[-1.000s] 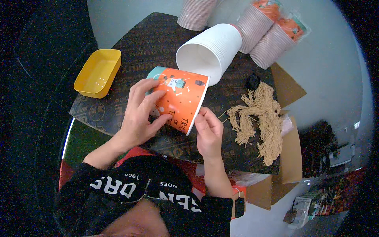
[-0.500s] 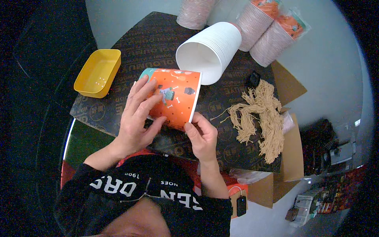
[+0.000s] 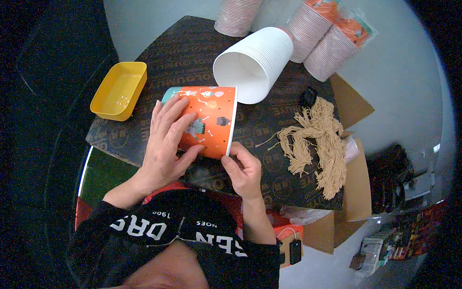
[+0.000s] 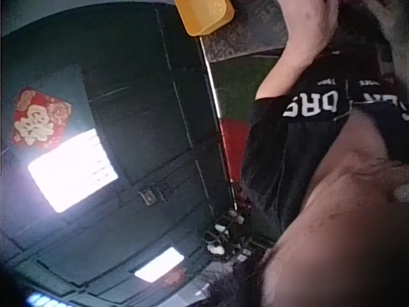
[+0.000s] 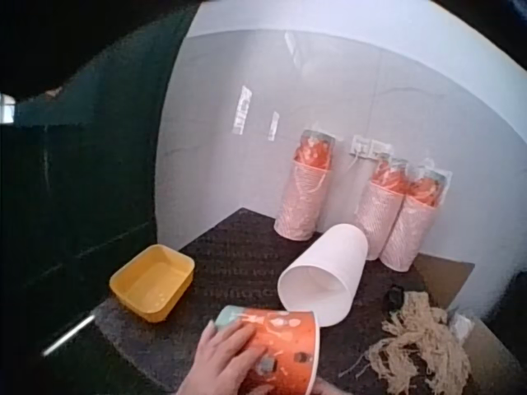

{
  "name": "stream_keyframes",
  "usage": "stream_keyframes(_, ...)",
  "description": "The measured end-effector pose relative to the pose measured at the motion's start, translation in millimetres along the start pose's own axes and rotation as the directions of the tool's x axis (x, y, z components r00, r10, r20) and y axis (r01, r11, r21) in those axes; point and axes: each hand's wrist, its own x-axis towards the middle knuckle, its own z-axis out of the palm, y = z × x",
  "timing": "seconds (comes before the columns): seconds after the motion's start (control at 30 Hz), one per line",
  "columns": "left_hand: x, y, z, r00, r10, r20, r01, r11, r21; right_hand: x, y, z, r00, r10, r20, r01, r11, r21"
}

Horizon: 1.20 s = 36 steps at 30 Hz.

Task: Assembling paper buckets by threading and tying string handles through pre-punched holes.

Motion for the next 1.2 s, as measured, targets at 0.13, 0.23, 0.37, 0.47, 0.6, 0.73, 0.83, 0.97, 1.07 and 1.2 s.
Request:
stream_keyframes(0.13, 0.1, 0.5, -0.5, 1.0, 0.003, -0.001, -0.003, 1.0, 0.004, -0.4, -2.3, 1.1, 1.0, 0.02, -0.002, -0.02, 1.0, 0.005)
stream_keyframes(0.23, -0.1, 0.7, -0.6, 1.0, 0.002, -0.002, -0.002, 1.0, 0.007, -1.1, -1.4, -0.3, 1.0, 0.009, -0.004, -0.009, 1.0, 0.023)
stream_keyframes(0.37, -2.1, 4.9, -0.9, 1.0, -0.005, -0.004, 0.005, 1.0, 0.011, 1.5, 1.5, 1.3, 0.995, -0.023, -0.099, 0.041, 0.982, 0.185)
stream_keyframes(0.47, -8.9, 9.0, 0.5, 0.999, 0.006, -0.043, -0.004, 0.999, 0.035, 11.2, -11.3, 6.8, 0.992, 0.004, -0.128, 0.035, 0.953, 0.301)
stream_keyframes(0.6, -14.2, 11.4, -0.1, 0.998, 0.023, -0.052, -0.021, 0.999, 0.039, 20.3, -25.6, 17.5, 0.988, 0.041, -0.146, 0.002, 0.96, 0.282)
stream_keyframes(0.73, -11.3, 10.8, 1.9, 0.99, 0.045, -0.136, -0.046, 0.999, -0.005, 18.2, -22.4, 23.3, 0.983, 0.06, -0.174, -0.013, 0.965, 0.263)
stream_keyframes(0.83, -9.2, 11.7, 5.2, 0.978, 0.063, -0.2, -0.08, 0.994, -0.08, 16.0, -19.3, 25.7, 0.978, 0.052, -0.2, 0.005, 0.961, 0.276)
stream_keyframes(0.97, -1.8, 15.4, 8.6, 0.974, 0.066, -0.218, -0.107, 0.978, -0.181, 13.5, -15.3, 25.8, 0.979, 0.061, -0.195, -0.008, 0.965, 0.263)
stream_keyframes(1.07, 2.7, 15.1, 10.9, 0.978, 0.055, -0.2, -0.102, 0.968, -0.23, 12.0, -17.4, 29.2, 0.978, 0.062, -0.201, -0.01, 0.968, 0.25)
stream_keyframes(1.2, 3.9, 16.4, 13.0, 0.979, 0.038, -0.201, -0.09, 0.963, -0.255, 9.5, -24.9, 35.8, 0.983, 0.011, -0.181, 0.023, 0.983, 0.185)
